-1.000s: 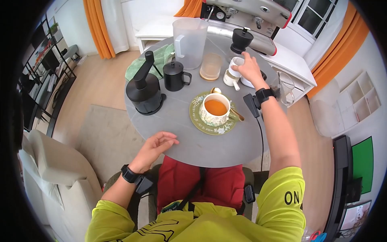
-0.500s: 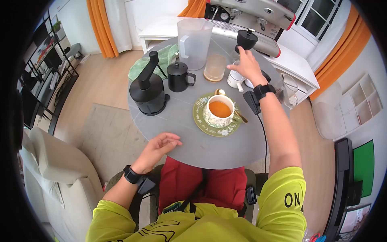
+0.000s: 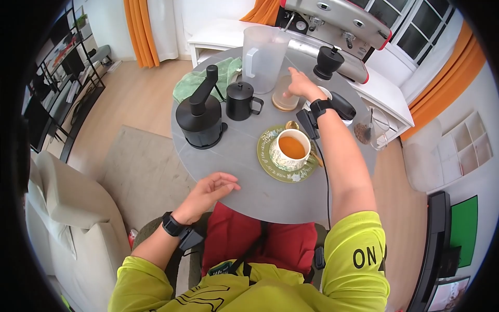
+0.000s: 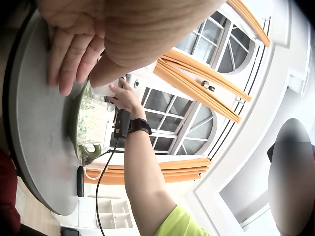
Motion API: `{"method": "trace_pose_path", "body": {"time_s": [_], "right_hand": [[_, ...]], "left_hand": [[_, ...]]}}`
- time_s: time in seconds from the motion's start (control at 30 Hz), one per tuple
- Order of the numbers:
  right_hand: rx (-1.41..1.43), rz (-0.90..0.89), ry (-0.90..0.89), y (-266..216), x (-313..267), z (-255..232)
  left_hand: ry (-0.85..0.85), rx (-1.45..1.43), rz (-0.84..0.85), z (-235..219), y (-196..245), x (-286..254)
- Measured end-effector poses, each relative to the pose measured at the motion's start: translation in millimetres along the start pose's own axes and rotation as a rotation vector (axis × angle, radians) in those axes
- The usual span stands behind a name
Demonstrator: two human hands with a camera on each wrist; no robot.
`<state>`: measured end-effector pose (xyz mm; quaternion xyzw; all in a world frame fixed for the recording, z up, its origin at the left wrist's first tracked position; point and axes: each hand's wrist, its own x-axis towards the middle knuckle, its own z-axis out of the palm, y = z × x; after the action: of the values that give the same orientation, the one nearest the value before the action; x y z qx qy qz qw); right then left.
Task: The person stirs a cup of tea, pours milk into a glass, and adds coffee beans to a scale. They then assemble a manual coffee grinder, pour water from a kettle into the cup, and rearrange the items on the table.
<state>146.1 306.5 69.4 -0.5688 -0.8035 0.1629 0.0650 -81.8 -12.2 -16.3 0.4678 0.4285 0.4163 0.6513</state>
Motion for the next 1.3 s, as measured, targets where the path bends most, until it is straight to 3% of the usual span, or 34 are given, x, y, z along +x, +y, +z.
{"method": "trace_pose_path", "body": {"time_s": [0.37, 0.53, 0.63, 0.73, 0.87, 0.93, 1.13, 1.3], "right_hand": [[0.095, -0.003, 0.128, -3, -6, 6], [-0.003, -0.026, 0.321, -19, -15, -8], [-0.065, -0.026, 0.215, -27, -14, -22], [0.088, -0.005, 0.287, -28, -13, -18], [0.067, 0.015, 0.305, -42, -21, -19], [-0.133, 0.046, 0.250, -50, -27, -23], [0.031, 0.099, 0.286, -39, -22, -19], [-0.030, 0.094, 0.209, -38, -24, -26]], "left_hand": [[-0.006, -0.008, 0.006, 0, -2, 3], [-0.012, -0.017, 0.000, -3, -3, 3], [-0.014, -0.022, -0.001, -3, -2, 3], [-0.018, -0.028, -0.002, -3, -1, 3], [-0.009, -0.026, -0.002, -3, 0, 2], [-0.008, -0.013, 0.002, -3, 1, 1], [-0.008, -0.019, -0.019, -2, 3, 2], [-0.013, -0.034, 0.001, -2, 2, 2]]}}
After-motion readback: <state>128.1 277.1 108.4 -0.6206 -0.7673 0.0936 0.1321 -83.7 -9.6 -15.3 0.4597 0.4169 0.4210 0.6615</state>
